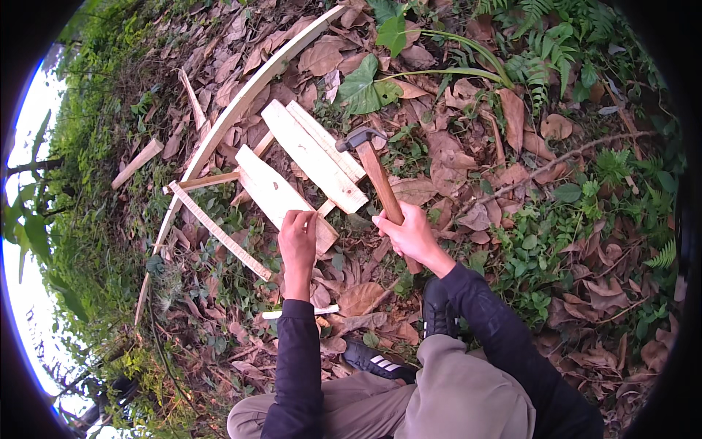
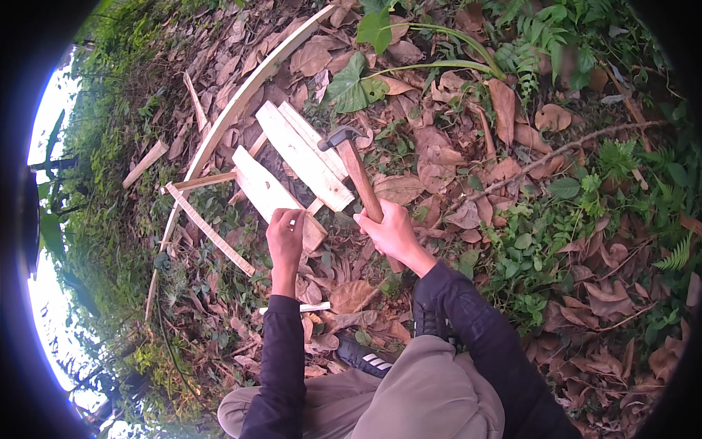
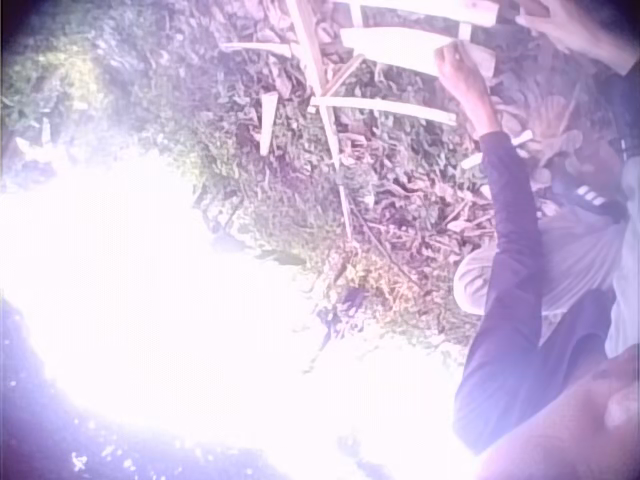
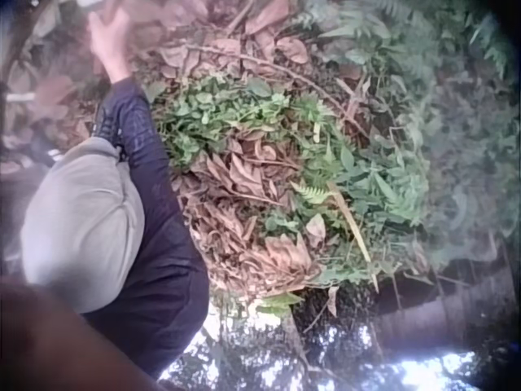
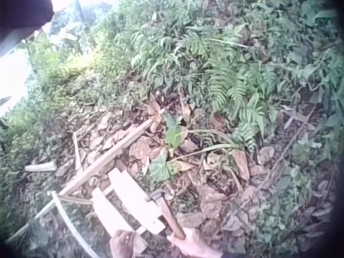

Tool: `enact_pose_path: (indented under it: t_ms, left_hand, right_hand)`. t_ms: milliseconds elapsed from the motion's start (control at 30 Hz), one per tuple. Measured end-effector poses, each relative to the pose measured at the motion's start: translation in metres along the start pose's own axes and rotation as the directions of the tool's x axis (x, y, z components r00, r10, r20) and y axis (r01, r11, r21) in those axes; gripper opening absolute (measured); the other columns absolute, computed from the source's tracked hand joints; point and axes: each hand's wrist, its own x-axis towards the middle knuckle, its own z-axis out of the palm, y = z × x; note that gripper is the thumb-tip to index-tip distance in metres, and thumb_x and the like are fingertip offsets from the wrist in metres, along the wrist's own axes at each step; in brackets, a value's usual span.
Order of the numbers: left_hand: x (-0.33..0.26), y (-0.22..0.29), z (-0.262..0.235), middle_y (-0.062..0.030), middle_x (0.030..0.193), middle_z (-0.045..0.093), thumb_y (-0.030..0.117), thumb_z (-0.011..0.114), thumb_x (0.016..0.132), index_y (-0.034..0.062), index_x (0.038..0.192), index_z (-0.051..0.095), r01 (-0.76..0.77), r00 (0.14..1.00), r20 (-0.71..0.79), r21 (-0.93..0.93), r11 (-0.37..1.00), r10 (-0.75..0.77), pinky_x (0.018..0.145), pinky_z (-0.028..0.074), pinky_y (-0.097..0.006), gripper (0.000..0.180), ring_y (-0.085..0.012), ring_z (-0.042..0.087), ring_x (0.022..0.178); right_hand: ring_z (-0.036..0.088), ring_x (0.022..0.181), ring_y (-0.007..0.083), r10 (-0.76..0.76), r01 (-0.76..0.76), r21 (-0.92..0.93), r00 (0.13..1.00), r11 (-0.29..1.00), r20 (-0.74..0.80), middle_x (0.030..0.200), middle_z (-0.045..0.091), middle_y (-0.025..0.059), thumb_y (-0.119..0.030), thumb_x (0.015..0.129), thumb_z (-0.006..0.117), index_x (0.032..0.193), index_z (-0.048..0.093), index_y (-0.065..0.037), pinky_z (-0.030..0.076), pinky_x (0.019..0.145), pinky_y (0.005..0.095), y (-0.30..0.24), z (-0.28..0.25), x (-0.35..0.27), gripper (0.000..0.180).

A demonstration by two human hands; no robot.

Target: The person sits on the ground in a forest and uses a hammer to drive nails into a small wooden frame structure. The person repeatedly positions the frame, hammers nails into the joints, and adjusts the wood pieces to assemble the structure.

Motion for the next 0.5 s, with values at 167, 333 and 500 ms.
enact_pose_path:
  t_ms: [167, 333, 500]
  left_hand:
    - [-0.0041, -0.0024, 0.0019, -0.0118, 0.089, 0.066, 0.012, 0.073, 0.091, 0.0013, 0.088, 0.070, -0.022, 1.000, -0.011, 0.022, 1.000, 0.022, 0.065, 0.054, -0.038, 0.011, -0.0275, 0.067, 0.073]
    - [-0.0043, 0.0005, 0.0042, -0.0119, 0.089, 0.065, 0.011, 0.074, 0.090, 0.0011, 0.089, 0.070, -0.034, 0.999, -0.015, 0.020, 0.999, 0.034, 0.067, 0.054, -0.038, 0.011, -0.0278, 0.067, 0.075]
    - [-0.0076, -0.0017, 0.0054, -0.0122, 0.091, 0.066, 0.012, 0.074, 0.090, 0.0014, 0.091, 0.070, 0.013, 1.000, -0.014, -0.017, 1.000, -0.013, 0.069, 0.054, -0.039, 0.011, -0.0275, 0.068, 0.076]
  right_hand:
    - [0.051, 0.041, 0.0067, 0.007, -0.007, 0.002, 1.000, 1.000, -0.003, 0.068, 0.064, 0.0028, -0.013, 0.095, 0.070, 0.093, 0.060, -0.002, 0.039, 0.035, 0.0266, -0.0005, 0.0024, -0.0020, 0.015]
    - [0.051, 0.041, 0.0068, 0.007, -0.007, 0.004, 1.000, 1.000, -0.008, 0.068, 0.064, 0.0028, -0.013, 0.094, 0.070, 0.093, 0.060, -0.002, 0.039, 0.035, 0.0265, -0.0006, 0.0007, -0.0032, 0.015]
    - [0.051, 0.041, 0.0066, 0.018, -0.018, 0.001, 1.000, 1.000, -0.006, 0.067, 0.063, 0.0025, -0.013, 0.095, 0.069, 0.092, 0.059, -0.003, 0.039, 0.035, 0.0263, -0.0010, 0.0042, -0.0031, 0.015]
